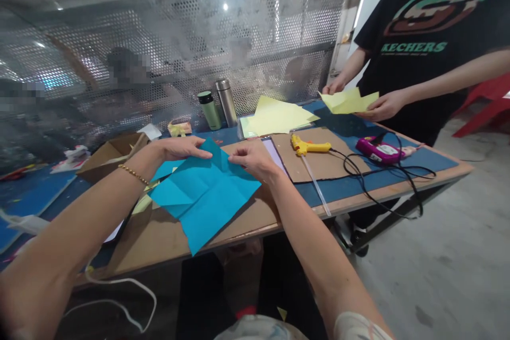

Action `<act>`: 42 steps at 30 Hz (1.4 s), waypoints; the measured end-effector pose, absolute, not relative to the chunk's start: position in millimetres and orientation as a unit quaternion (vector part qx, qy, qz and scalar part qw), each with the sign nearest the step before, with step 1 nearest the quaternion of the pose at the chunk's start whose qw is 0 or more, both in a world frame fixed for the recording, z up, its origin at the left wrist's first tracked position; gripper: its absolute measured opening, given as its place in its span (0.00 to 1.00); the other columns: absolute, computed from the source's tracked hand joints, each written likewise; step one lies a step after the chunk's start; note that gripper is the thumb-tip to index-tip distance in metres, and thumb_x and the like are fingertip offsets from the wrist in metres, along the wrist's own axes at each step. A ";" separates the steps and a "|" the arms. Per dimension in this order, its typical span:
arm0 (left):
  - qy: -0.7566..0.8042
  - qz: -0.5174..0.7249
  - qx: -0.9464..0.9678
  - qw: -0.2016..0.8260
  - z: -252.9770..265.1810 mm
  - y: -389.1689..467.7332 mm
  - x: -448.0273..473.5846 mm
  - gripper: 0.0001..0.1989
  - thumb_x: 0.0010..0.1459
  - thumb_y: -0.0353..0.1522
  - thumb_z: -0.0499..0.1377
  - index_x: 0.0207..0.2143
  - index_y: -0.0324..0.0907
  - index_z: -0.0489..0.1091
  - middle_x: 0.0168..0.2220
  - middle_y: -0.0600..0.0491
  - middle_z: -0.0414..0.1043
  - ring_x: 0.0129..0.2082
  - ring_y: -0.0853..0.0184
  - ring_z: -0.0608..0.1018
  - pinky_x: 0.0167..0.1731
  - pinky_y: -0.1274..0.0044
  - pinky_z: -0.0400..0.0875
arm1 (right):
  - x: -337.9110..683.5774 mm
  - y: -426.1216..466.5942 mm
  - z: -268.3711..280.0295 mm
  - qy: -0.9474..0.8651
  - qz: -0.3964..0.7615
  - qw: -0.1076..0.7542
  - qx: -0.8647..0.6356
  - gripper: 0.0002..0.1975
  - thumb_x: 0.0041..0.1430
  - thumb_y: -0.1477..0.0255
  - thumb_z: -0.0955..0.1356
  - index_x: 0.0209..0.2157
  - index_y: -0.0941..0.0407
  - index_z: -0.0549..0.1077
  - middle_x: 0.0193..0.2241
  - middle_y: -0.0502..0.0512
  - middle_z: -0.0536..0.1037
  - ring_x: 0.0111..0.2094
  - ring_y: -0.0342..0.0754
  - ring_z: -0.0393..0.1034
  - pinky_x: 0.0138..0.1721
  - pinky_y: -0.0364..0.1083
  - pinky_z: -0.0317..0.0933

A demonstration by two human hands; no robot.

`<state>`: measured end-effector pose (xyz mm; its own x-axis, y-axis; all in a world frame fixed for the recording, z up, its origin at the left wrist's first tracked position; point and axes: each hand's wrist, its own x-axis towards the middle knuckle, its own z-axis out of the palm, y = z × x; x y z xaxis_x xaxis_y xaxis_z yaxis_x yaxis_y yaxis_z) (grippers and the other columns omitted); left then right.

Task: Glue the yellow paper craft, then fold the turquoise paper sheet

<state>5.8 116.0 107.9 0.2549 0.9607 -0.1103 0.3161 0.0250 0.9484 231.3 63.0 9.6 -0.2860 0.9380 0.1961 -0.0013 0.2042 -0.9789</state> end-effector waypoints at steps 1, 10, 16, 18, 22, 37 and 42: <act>0.518 0.245 0.644 0.506 109.7 116.8 6.1 0.19 0.28 0.25 0.78 0.25 0.41 0.77 0.27 0.50 0.79 0.34 0.54 0.83 0.37 0.67 0.78 | 231.3 62.4 10.5 -0.609 0.520 0.466 -0.376 0.16 0.50 0.60 0.76 0.22 0.55 0.71 0.20 0.47 0.68 0.24 0.42 0.59 0.26 0.43 0.54; 0.523 0.060 0.683 0.506 107.0 125.0 10.8 0.24 0.30 0.45 0.79 0.29 0.41 0.81 0.35 0.44 0.84 0.34 0.57 0.82 0.38 0.68 0.79 | 223.3 66.0 17.3 -0.457 0.663 0.457 -0.377 0.10 0.44 0.73 0.79 0.28 0.55 0.77 0.26 0.47 0.78 0.30 0.43 0.71 0.35 0.43 0.67; 0.523 0.050 0.668 0.527 100.6 123.2 19.2 0.21 0.28 0.38 0.80 0.27 0.40 0.81 0.32 0.46 0.84 0.34 0.56 0.83 0.36 0.69 0.79 | 221.5 67.9 14.3 -0.454 0.679 0.423 -0.393 0.09 0.46 0.74 0.80 0.27 0.55 0.78 0.26 0.49 0.80 0.30 0.46 0.74 0.36 0.46 0.70; 0.526 0.055 0.662 0.532 99.5 122.9 21.8 0.19 0.30 0.36 0.79 0.27 0.41 0.81 0.32 0.46 0.84 0.34 0.56 0.83 0.35 0.69 0.79 | 222.1 70.3 12.0 -0.449 0.678 0.426 -0.396 0.10 0.46 0.73 0.80 0.26 0.54 0.77 0.26 0.48 0.80 0.30 0.46 0.74 0.36 0.45 0.70; 0.516 0.042 0.657 0.548 103.3 123.7 23.8 0.16 0.32 0.35 0.79 0.27 0.43 0.81 0.34 0.45 0.84 0.34 0.56 0.83 0.34 0.69 0.80 | 221.0 75.7 9.0 -0.438 0.680 0.433 -0.399 0.13 0.43 0.73 0.81 0.25 0.54 0.75 0.24 0.47 0.79 0.28 0.46 0.74 0.35 0.46 0.71; 0.503 0.029 0.721 0.475 97.3 135.9 35.3 0.20 0.29 0.40 0.79 0.23 0.42 0.77 0.29 0.51 0.81 0.33 0.61 0.81 0.35 0.73 0.76 | 221.2 81.1 6.6 -0.434 0.671 0.439 -0.411 0.16 0.41 0.73 0.81 0.21 0.54 0.71 0.20 0.46 0.76 0.25 0.44 0.69 0.30 0.44 0.67; 0.507 0.021 0.697 0.507 98.8 133.6 31.9 0.24 0.24 0.40 0.80 0.25 0.41 0.77 0.30 0.50 0.82 0.34 0.58 0.81 0.38 0.70 0.77 | 222.0 79.4 8.0 -0.441 0.671 0.436 -0.407 0.15 0.41 0.72 0.82 0.24 0.54 0.74 0.22 0.48 0.78 0.27 0.47 0.72 0.32 0.46 0.70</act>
<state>31.9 133.6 98.8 0.4842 0.7283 -0.4850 0.6860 0.0281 0.7271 222.0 79.4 8.0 -0.2883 0.9437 -0.1620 -0.2261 -0.2315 -0.9462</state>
